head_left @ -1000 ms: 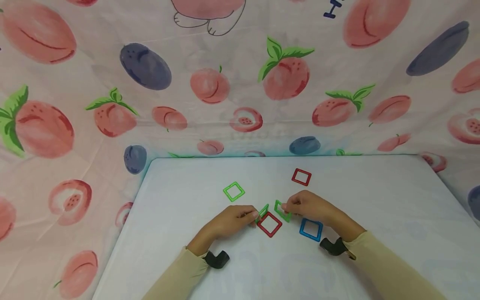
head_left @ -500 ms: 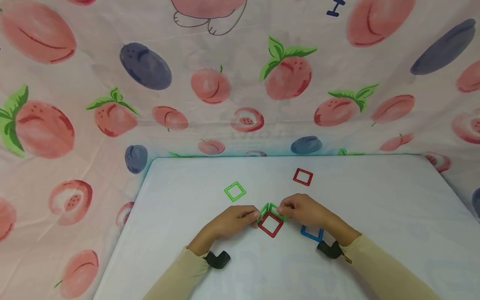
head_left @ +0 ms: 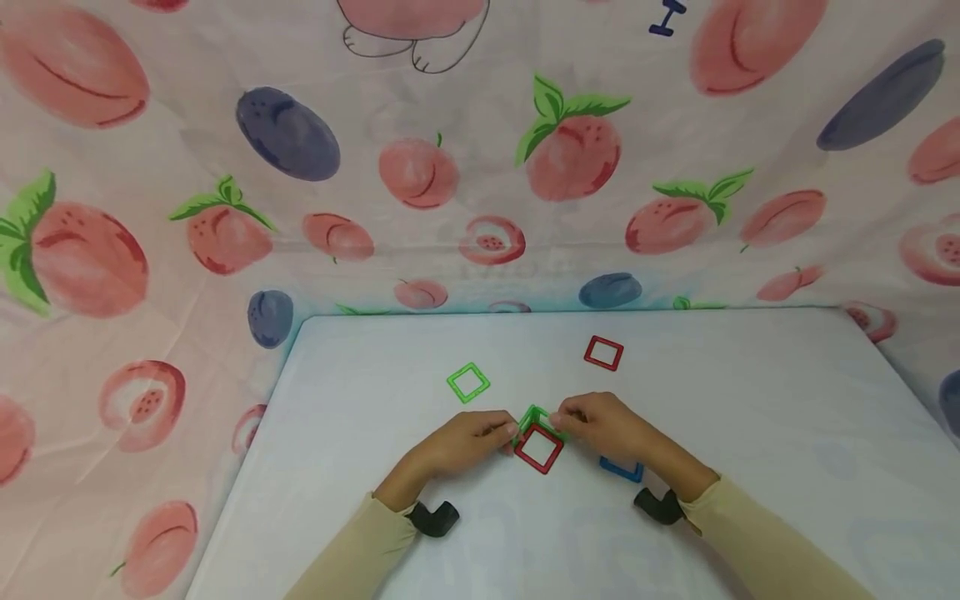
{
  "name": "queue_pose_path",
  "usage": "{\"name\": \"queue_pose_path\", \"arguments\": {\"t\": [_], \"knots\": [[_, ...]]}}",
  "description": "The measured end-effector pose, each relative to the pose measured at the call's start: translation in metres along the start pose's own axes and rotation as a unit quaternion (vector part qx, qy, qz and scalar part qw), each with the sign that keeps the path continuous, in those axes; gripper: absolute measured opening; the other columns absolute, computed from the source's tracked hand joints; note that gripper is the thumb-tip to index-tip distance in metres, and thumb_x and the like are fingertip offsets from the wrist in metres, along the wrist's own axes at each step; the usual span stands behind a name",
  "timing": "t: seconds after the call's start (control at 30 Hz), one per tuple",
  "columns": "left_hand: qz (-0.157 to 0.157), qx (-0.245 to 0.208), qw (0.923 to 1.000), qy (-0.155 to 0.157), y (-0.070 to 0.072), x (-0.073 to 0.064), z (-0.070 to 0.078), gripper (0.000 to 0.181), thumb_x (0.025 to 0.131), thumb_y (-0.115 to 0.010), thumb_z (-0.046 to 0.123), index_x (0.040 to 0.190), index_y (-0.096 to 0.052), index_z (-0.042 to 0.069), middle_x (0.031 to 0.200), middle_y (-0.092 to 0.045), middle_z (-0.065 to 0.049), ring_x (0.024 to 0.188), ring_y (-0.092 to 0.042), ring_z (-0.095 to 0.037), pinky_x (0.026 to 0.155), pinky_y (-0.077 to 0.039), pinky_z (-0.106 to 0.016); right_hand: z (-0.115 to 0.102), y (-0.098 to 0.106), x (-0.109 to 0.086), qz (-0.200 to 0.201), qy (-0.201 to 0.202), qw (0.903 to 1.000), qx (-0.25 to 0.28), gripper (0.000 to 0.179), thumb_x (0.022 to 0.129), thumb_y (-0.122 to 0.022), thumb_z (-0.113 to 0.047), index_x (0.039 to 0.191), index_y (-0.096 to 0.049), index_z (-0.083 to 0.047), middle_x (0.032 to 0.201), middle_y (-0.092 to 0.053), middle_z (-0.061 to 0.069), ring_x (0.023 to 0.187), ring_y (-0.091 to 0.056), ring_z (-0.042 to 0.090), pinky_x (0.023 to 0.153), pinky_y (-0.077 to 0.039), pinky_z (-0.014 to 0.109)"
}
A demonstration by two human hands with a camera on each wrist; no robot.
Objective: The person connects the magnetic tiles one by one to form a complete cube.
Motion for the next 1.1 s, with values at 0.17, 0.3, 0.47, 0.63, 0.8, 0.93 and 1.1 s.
{"name": "queue_pose_path", "arguments": {"t": [0.17, 0.3, 0.47, 0.63, 0.8, 0.93, 1.1], "knots": [[-0.003, -0.007, 1.0, -0.003, -0.001, 0.001, -0.001, 0.031, 0.108, -0.047, 0.044, 0.105, -0.07, 0.024, 0.094, -0.07, 0.006, 0.09, -0.058, -0.007, 0.084, -0.045, -0.029, -0.002, 0.007, -0.004, 0.004, -0.003, 1.0, 0.004, 0.025, 0.102, -0.063, -0.037, 0.096, -0.075, -0.016, 0.067, -0.05, -0.008, 0.064, -0.048, 0.009, 0.058, -0.04, 0.024], [-0.003, -0.006, 1.0, -0.004, 0.0, 0.002, -0.002, 0.031, 0.107, -0.049, 0.045, 0.102, -0.071, 0.024, 0.092, -0.07, 0.006, 0.088, -0.058, -0.008, 0.082, -0.046, -0.029, -0.004, 0.012, -0.005, 0.001, 0.011, 0.9999, 0.009, 0.013, 0.098, -0.07, -0.026, 0.099, -0.077, -0.015, 0.072, -0.057, -0.007, 0.069, -0.052, 0.01, 0.06, -0.044, 0.024], [-0.011, -0.009, 0.9999, -0.001, 0.0, 0.002, -0.003, 0.032, 0.105, -0.053, 0.047, 0.094, -0.074, 0.025, 0.088, -0.067, 0.007, 0.084, -0.056, -0.007, 0.077, -0.045, -0.027, -0.004, 0.009, -0.002, 0.0, 0.017, 0.9998, 0.012, 0.014, 0.099, -0.069, -0.026, 0.102, -0.077, -0.015, 0.071, -0.056, -0.006, 0.066, -0.05, 0.009, 0.059, -0.042, 0.024], [-0.021, -0.015, 0.9996, -0.007, -0.001, 0.001, -0.003, 0.028, 0.103, -0.058, 0.047, 0.094, -0.076, 0.028, 0.086, -0.064, 0.011, 0.084, -0.055, -0.006, 0.076, -0.044, -0.025, -0.002, 0.005, -0.001, 0.005, 0.004, 1.0, 0.003, 0.015, 0.1, -0.068, -0.028, 0.103, -0.077, -0.017, 0.066, -0.049, -0.008, 0.062, -0.047, 0.009, 0.056, -0.038, 0.023], [-0.021, -0.011, 0.9997, -0.01, -0.001, 0.001, -0.004, 0.025, 0.102, -0.06, 0.047, 0.098, -0.077, 0.029, 0.093, -0.065, 0.014, 0.088, -0.056, -0.005, 0.08, -0.045, -0.024, 0.003, 0.003, 0.0, 0.007, -0.014, 0.9999, -0.001, 0.014, 0.098, -0.069, -0.029, 0.103, -0.078, -0.019, 0.067, -0.052, -0.008, 0.066, -0.049, 0.009, 0.059, -0.039, 0.023], [-0.011, -0.025, 0.9996, 0.006, 0.0, 0.0, -0.006, 0.025, 0.102, -0.059, 0.047, 0.103, -0.074, 0.027, 0.094, -0.067, 0.011, 0.089, -0.058, -0.007, 0.083, -0.046, -0.027, 0.001, 0.002, 0.001, 0.005, 0.009, 0.9999, 0.007, 0.015, 0.099, -0.069, -0.029, 0.102, -0.078, -0.017, 0.072, -0.059, -0.004, 0.068, -0.05, 0.01, 0.059, -0.04, 0.023], [0.01, -0.084, 0.996, 0.03, 0.002, 0.002, -0.009, 0.025, 0.106, -0.055, 0.041, 0.121, -0.062, 0.023, 0.093, -0.07, -0.001, 0.087, -0.062, -0.014, 0.085, -0.047, -0.033, -0.002, 0.0, 0.002, 0.002, 0.037, 0.9993, 0.007, 0.015, 0.1, -0.067, -0.03, 0.103, -0.078, -0.02, 0.074, -0.06, -0.007, 0.068, -0.05, 0.008, 0.059, -0.041, 0.023]]}}
Point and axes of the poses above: each hand's wrist, its own x-axis towards the middle knuckle, its own y-axis out of the back of the hand, z = x × y, the point moved 7 cm from there along x, towards the middle knuckle
